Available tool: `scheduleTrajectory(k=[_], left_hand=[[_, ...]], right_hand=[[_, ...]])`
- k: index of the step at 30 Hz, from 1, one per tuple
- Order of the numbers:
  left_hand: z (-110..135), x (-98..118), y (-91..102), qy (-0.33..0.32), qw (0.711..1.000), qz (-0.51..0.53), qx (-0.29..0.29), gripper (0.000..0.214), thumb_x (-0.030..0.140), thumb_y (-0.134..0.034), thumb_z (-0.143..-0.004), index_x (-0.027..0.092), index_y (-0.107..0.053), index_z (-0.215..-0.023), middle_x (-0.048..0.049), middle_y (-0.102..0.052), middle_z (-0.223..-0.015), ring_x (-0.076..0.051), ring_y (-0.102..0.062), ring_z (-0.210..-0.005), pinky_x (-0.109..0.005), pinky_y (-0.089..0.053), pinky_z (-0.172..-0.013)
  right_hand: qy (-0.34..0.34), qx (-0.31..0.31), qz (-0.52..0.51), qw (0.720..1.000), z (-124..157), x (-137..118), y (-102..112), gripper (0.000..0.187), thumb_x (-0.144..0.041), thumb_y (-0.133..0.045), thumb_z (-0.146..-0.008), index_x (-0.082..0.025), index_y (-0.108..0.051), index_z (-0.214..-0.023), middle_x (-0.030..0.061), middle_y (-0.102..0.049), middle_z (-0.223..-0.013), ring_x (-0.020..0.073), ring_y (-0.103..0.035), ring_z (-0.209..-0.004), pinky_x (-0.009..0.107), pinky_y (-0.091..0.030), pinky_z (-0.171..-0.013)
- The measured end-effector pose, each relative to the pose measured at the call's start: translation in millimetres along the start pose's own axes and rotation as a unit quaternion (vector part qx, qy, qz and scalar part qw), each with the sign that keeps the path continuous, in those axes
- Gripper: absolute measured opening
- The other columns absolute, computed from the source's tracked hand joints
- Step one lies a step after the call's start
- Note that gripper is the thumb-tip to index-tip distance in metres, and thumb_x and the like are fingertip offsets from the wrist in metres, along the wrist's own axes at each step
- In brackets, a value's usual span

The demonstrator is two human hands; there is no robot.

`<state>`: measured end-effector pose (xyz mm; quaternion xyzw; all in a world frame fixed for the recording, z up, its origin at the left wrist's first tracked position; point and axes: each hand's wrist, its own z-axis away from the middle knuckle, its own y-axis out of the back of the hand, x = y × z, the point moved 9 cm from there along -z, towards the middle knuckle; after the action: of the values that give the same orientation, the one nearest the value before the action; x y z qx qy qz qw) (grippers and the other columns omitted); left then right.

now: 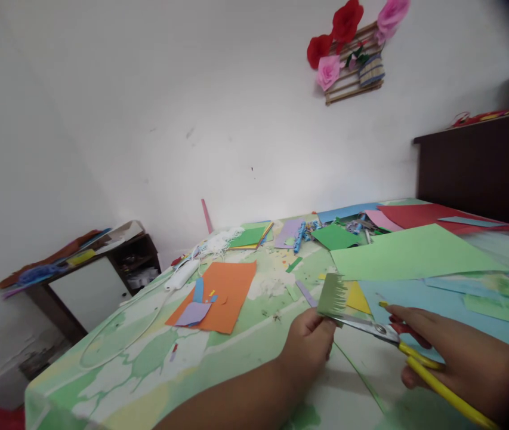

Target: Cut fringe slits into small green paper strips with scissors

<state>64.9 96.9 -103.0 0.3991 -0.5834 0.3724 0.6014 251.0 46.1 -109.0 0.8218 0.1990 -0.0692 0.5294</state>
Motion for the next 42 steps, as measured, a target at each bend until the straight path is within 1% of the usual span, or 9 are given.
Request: scheduleTrajectory(k=[3,8,12,15,18,22,32,38,42], left_hand=[[-1,0,1.5,-0.015,1.0,-0.006,0.003,0.023,0.038,-0.056,-0.07,0.019,-0.048,-0.06,0.008,-0.036,-0.04,-0.008,-0.031,-0.042,-0.024,-0.024,-0.046],[2,2,2.2,-0.053,0.999,-0.001,0.005,0.029,0.044,-0.055,-0.076,0.019,-0.048,-0.063,0.0084,-0.035,-0.042,-0.007,-0.028,-0.042,-0.024,-0.022,-0.045],[3,7,5.3,-0.09,0.996,0.004,0.027,0.034,0.046,-0.053,-0.08,0.02,-0.042,-0.06,0.008,-0.034,-0.043,-0.007,-0.027,-0.043,-0.024,-0.022,-0.045],[3,8,6.0,-0.094,0.995,-0.002,0.034,0.034,0.047,-0.051,-0.081,0.02,-0.041,-0.062,0.0083,-0.033,-0.044,-0.007,-0.027,-0.043,-0.023,-0.022,-0.045],[2,6,7.0,-0.089,0.995,-0.007,0.036,0.032,0.048,-0.049,-0.082,0.02,-0.042,-0.067,0.0087,-0.033,-0.044,-0.008,-0.026,-0.043,-0.023,-0.022,-0.044],[5,8,5.6,-0.112,0.992,-0.041,0.033,0.034,0.049,-0.048,-0.084,0.02,-0.043,-0.068,0.0078,-0.034,-0.046,-0.008,-0.027,-0.044,-0.024,-0.024,-0.045],[9,5,1.1,-0.126,0.99,-0.052,0.027,0.037,0.053,-0.045,-0.084,0.021,-0.042,-0.068,0.0073,-0.035,-0.047,-0.008,-0.03,-0.044,-0.023,-0.027,-0.045],[12,10,0.8,-0.127,0.99,-0.055,0.033,0.032,0.048,-0.046,-0.084,0.02,-0.042,-0.067,0.0072,-0.035,-0.047,-0.008,-0.03,-0.044,-0.022,-0.027,-0.044],[13,9,-1.6,-0.115,0.992,-0.049,0.025,0.032,0.048,-0.048,-0.081,0.021,-0.041,-0.065,0.007,-0.036,-0.046,-0.008,-0.032,-0.042,-0.022,-0.028,-0.044]], right_hand=[[-0.005,-0.007,-0.006,1.0,0,-4,2,0.06,-0.037,-0.063,-0.068,-0.029,-0.05,-0.126,0.0047,-0.063,-0.109,0.0298,-0.061,-0.092,0.042,-0.053,-0.079],[-0.015,-0.014,0.017,1.0,-1,-15,12,0.06,-0.036,-0.062,-0.067,-0.024,-0.05,-0.125,0.0049,-0.063,-0.093,0.029,-0.06,-0.084,0.042,-0.052,-0.077],[-0.014,-0.026,0.015,0.999,2,-10,6,0.071,-0.036,-0.062,-0.067,-0.026,-0.039,-0.133,0.005,-0.06,-0.108,0.029,-0.059,-0.093,0.045,-0.051,-0.082],[-0.023,-0.037,0.014,0.999,9,2,-9,0.073,-0.037,-0.064,-0.065,-0.031,-0.038,-0.133,0.0046,-0.056,-0.121,0.0311,-0.056,-0.103,0.049,-0.048,-0.088],[-0.016,-0.034,0.01,0.999,14,3,-15,0.073,-0.036,-0.065,-0.064,-0.033,-0.038,-0.132,0.0041,-0.049,-0.132,0.0325,-0.051,-0.114,0.052,-0.042,-0.097],[-0.021,-0.044,0.012,0.999,12,-7,-13,0.073,-0.037,-0.063,-0.064,-0.03,-0.04,-0.133,0.0061,-0.052,-0.13,0.0341,-0.049,-0.116,0.055,-0.039,-0.1],[-0.02,-0.079,-0.008,0.997,9,-25,-13,0.073,-0.039,-0.06,-0.063,-0.021,-0.044,-0.132,0.0108,-0.052,-0.13,0.037,-0.048,-0.118,0.048,-0.047,-0.093],[-0.016,-0.096,-0.014,0.995,6,-32,-10,0.075,-0.04,-0.061,-0.062,-0.02,-0.045,-0.132,0.011,-0.049,-0.134,0.039,-0.042,-0.123,0.046,-0.049,-0.091],[-0.004,-0.098,-0.018,0.995,8,-39,-5,0.071,-0.043,-0.059,-0.068,-0.021,-0.044,-0.134,0.0096,-0.047,-0.136,0.0381,-0.038,-0.126,0.046,-0.047,-0.094]])
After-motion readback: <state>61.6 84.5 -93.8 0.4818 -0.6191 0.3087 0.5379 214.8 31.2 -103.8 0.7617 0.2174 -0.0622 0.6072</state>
